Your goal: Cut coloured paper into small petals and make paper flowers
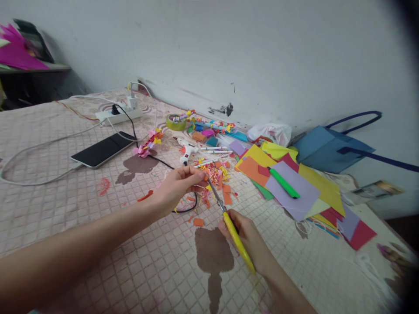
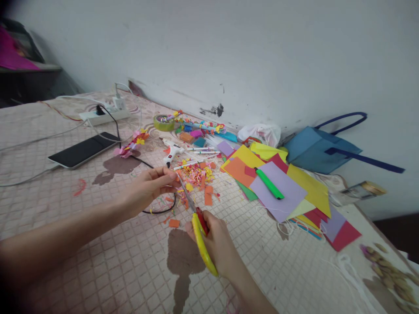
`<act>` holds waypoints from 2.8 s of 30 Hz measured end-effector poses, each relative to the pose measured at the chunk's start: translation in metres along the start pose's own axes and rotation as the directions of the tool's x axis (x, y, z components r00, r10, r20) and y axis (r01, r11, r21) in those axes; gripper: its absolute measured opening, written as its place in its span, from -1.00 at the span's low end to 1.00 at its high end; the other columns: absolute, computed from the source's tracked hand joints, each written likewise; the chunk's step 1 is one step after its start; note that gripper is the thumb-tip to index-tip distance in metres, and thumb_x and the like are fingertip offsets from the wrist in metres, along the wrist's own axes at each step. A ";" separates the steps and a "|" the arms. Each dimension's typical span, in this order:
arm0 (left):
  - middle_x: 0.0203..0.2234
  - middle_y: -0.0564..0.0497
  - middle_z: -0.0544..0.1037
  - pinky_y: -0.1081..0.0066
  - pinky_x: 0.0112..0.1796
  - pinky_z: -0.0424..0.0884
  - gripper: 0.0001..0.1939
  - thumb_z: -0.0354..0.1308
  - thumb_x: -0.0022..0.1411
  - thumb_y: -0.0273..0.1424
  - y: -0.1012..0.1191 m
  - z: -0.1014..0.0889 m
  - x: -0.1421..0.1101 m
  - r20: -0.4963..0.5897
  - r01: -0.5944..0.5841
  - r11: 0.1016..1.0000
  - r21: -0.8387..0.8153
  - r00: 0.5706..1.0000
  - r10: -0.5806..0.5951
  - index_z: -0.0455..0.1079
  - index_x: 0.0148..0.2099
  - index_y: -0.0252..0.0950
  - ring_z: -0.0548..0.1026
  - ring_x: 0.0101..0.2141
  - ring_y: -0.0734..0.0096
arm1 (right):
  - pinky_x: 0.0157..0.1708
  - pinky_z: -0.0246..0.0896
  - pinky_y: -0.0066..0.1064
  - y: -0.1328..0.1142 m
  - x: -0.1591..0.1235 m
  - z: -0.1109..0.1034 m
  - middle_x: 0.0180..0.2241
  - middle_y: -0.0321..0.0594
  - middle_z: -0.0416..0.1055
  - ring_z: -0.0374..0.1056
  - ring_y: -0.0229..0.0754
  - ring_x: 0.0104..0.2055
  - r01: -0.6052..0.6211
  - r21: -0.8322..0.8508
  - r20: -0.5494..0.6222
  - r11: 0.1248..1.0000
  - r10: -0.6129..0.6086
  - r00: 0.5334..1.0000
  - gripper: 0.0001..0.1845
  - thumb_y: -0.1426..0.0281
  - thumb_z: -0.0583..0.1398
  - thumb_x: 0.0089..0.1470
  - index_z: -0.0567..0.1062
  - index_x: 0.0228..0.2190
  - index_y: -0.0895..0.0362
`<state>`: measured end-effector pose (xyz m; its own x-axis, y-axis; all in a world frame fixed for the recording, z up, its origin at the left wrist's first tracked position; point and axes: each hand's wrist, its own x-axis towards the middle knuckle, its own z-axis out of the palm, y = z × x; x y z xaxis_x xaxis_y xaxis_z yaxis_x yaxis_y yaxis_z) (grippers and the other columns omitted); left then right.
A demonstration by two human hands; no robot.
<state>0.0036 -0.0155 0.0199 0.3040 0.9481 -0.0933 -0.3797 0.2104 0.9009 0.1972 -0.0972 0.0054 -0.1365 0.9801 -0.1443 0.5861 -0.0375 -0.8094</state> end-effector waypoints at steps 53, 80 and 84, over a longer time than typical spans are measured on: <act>-0.46 0.00 0.55 0.44 -0.26 0.40 -0.88 0.25 0.08 -0.41 0.003 0.007 -0.005 0.016 0.012 0.996 -0.088 1.000 -0.011 0.39 -0.38 -0.36 0.50 -0.40 0.49 | -0.70 -0.10 -0.52 -0.004 -0.002 0.005 -0.65 -0.44 0.04 -0.04 -0.37 -0.64 -0.041 0.088 -0.013 0.995 0.043 0.999 -0.63 0.10 0.12 0.05 0.22 -0.56 0.10; -0.47 0.02 0.55 0.45 -0.27 0.41 -0.86 0.26 0.07 -0.42 0.003 0.004 -0.004 0.044 0.012 0.998 -0.058 0.999 -0.010 0.37 -0.42 -0.36 0.51 -0.40 0.49 | -0.68 -0.10 -0.51 -0.007 -0.003 0.000 -0.68 -0.46 0.06 -0.04 -0.37 -0.66 -0.037 0.058 0.006 0.998 0.036 0.999 -0.67 0.16 0.11 0.05 0.19 -0.57 0.09; -0.46 0.02 0.54 0.44 -0.26 0.42 -0.87 0.27 0.06 -0.43 0.005 0.005 -0.004 0.032 0.006 0.998 -0.065 0.999 -0.004 0.37 -0.41 -0.36 0.51 -0.41 0.50 | -0.69 -0.11 -0.51 -0.006 -0.003 0.000 -0.69 -0.46 0.05 -0.05 -0.37 -0.67 -0.033 0.050 0.004 0.998 0.033 0.999 -0.67 0.16 0.11 0.06 0.19 -0.57 0.08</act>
<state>0.0049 -0.0196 0.0270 0.3331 0.9392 -0.0835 -0.4335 0.2312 0.8710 0.1942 -0.1000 0.0102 -0.1203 0.9775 -0.1735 0.5493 -0.0801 -0.8318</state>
